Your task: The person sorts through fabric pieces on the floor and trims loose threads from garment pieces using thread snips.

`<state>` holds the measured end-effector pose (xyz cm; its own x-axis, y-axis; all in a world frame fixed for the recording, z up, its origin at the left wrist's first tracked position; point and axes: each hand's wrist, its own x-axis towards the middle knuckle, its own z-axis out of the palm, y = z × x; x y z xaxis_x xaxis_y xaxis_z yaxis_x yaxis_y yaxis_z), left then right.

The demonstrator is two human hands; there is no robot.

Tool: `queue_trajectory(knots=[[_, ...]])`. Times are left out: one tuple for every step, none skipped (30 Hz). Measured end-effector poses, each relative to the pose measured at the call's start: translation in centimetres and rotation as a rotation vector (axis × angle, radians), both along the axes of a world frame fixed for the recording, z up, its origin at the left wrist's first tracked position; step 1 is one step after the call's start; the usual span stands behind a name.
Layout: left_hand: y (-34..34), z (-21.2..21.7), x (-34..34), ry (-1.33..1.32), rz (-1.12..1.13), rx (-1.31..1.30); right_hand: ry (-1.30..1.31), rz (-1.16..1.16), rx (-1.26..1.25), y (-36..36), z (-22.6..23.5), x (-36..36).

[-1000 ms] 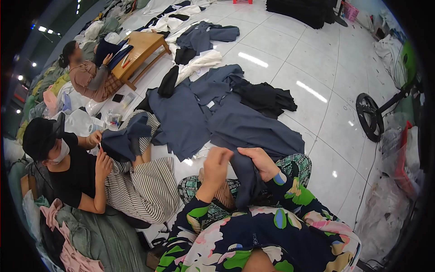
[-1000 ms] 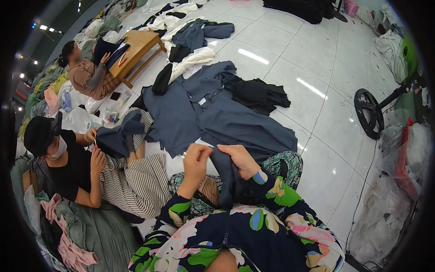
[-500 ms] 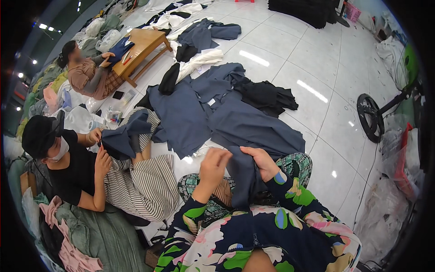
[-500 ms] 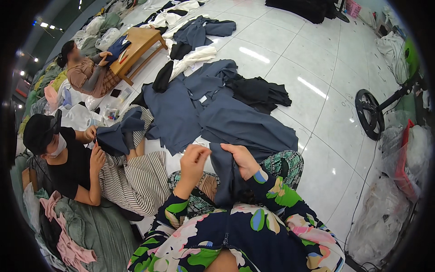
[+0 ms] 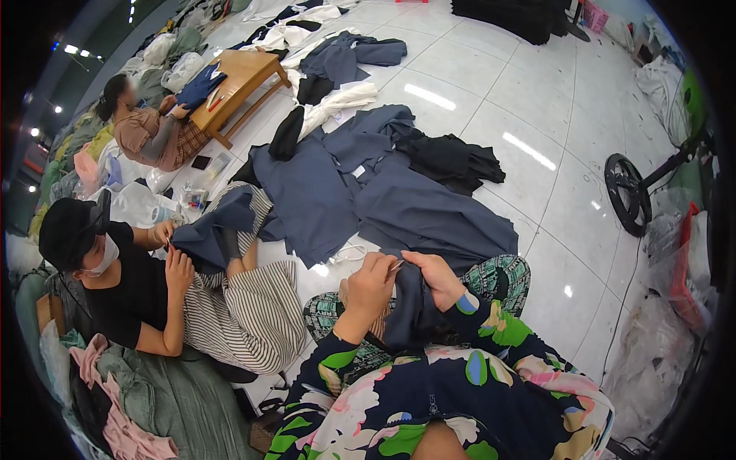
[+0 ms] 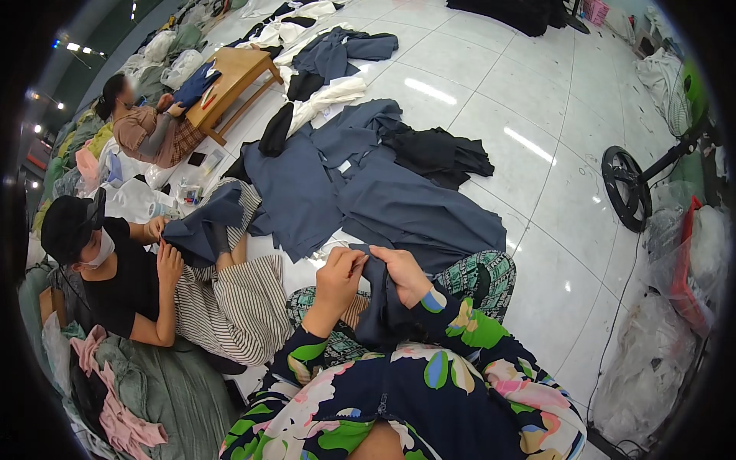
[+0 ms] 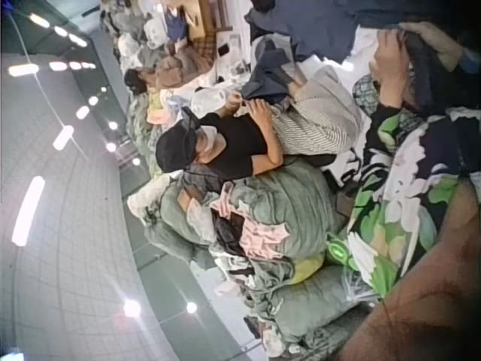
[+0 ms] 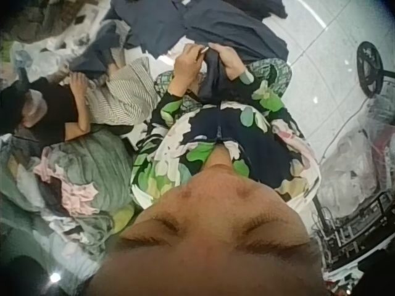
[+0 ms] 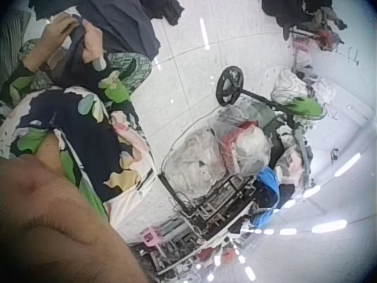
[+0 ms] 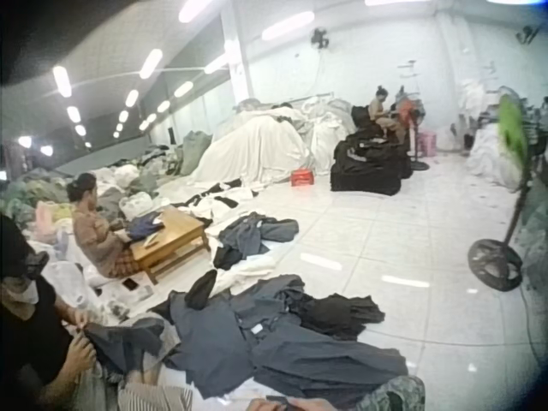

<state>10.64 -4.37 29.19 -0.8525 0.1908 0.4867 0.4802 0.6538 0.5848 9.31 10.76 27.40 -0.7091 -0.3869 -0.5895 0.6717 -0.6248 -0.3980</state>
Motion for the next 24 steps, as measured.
queue_trajectory(knots=[[0.0, -0.2, 0.1, 0.000, -0.001, 0.000, 0.000, -0.001, 0.000, 0.0, 0.0, 0.1], [0.0, -0.3, 0.1, -0.067, 0.015, 0.072, 0.006, 0.000, 0.017, 0.1, 0.1, 0.1], [0.0, -0.3, 0.0, -0.135, 0.030, 0.145, 0.012, 0.000, 0.034, 0.1, 0.4, 0.1], [-0.3, -0.4, -0.2, -0.252, 0.067, 0.321, 0.012, -0.002, 0.035, 0.2, 0.8, 0.2], [-0.9, -0.3, -0.3, -0.252, 0.065, 0.322, 0.029, 0.001, 0.061, 0.3, 1.3, 0.3], [-1.1, 0.0, -0.4, -0.362, 0.094, 0.407, 0.045, -0.001, 0.090, 0.5, 1.8, 0.4], [-1.2, 0.3, -0.4, -0.472, 0.123, 0.491, 0.044, -0.007, 0.092, 0.5, 1.5, 0.4], [-0.9, 0.6, -0.3, -0.394, 0.050, 0.412, 0.083, -0.021, 0.123, 0.5, 1.0, 0.4], [-0.7, 0.7, -0.1, -0.391, 0.058, 0.411, 0.126, -0.022, 0.147, 0.2, 1.0, 0.4], [-0.4, 0.6, 0.1, -0.259, 0.037, 0.301, 0.127, -0.015, 0.144, 0.0, 1.0, 0.5], [-0.2, 0.6, 0.3, -0.128, 0.016, 0.190, 0.164, 0.007, 0.168, -0.1, 1.2, 0.7], [-0.1, 0.2, -0.1, -0.013, 0.019, 0.136, 0.200, 0.024, 0.194, -0.3, 1.4, 0.7], [-0.4, -0.1, -0.1, -0.011, 0.022, 0.135, 0.202, 0.027, 0.193, -0.5, 1.5, 0.8], [-0.9, -0.1, 0.0, -0.285, 0.086, 0.382, 0.188, 0.020, 0.192, -0.6, 1.7, 1.0], [-1.2, -0.1, -0.1, -0.563, 0.142, 0.629, 0.171, 0.006, 0.195, -0.5, 1.8, 1.0], [-1.8, 0.0, -0.3, -0.678, 0.120, 0.850, 0.171, 0.003, 0.197, -0.3, 1.9, 1.0], [-1.9, 0.1, -0.3, -0.678, 0.117, 0.851, 0.173, 0.014, 0.189, 0.0, 2.1, 0.9], [-1.9, 0.4, -0.1, -0.633, 0.097, 0.736, 0.175, 0.026, 0.178, 0.1, 2.2, 0.8], [-1.9, 0.6, 0.0, -0.587, 0.078, 0.620, 0.176, 0.026, 0.178, 0.1, 2.1, 0.8], [-1.4, 0.7, 0.3, -0.395, 0.005, 0.464, 0.188, 0.027, 0.185, 0.2, 1.9, 1.0], [-1.1, 0.7, 0.4, -0.382, 0.013, 0.461, 0.209, 0.036, 0.186, -0.1, 1.9, 0.9], [-0.7, 0.5, 0.4, -0.221, 0.003, 0.307, 0.220, 0.045, 0.181, -0.2, 1.8, 1.0], [-0.8, 0.3, 0.5, -0.060, -0.006, 0.151, 0.226, 0.088, 0.182, -0.1, 1.6, 1.2], [-0.9, 0.0, 0.5, -0.082, 0.009, 0.107, 0.231, 0.127, 0.187, 0.0, 1.5, 1.3]])
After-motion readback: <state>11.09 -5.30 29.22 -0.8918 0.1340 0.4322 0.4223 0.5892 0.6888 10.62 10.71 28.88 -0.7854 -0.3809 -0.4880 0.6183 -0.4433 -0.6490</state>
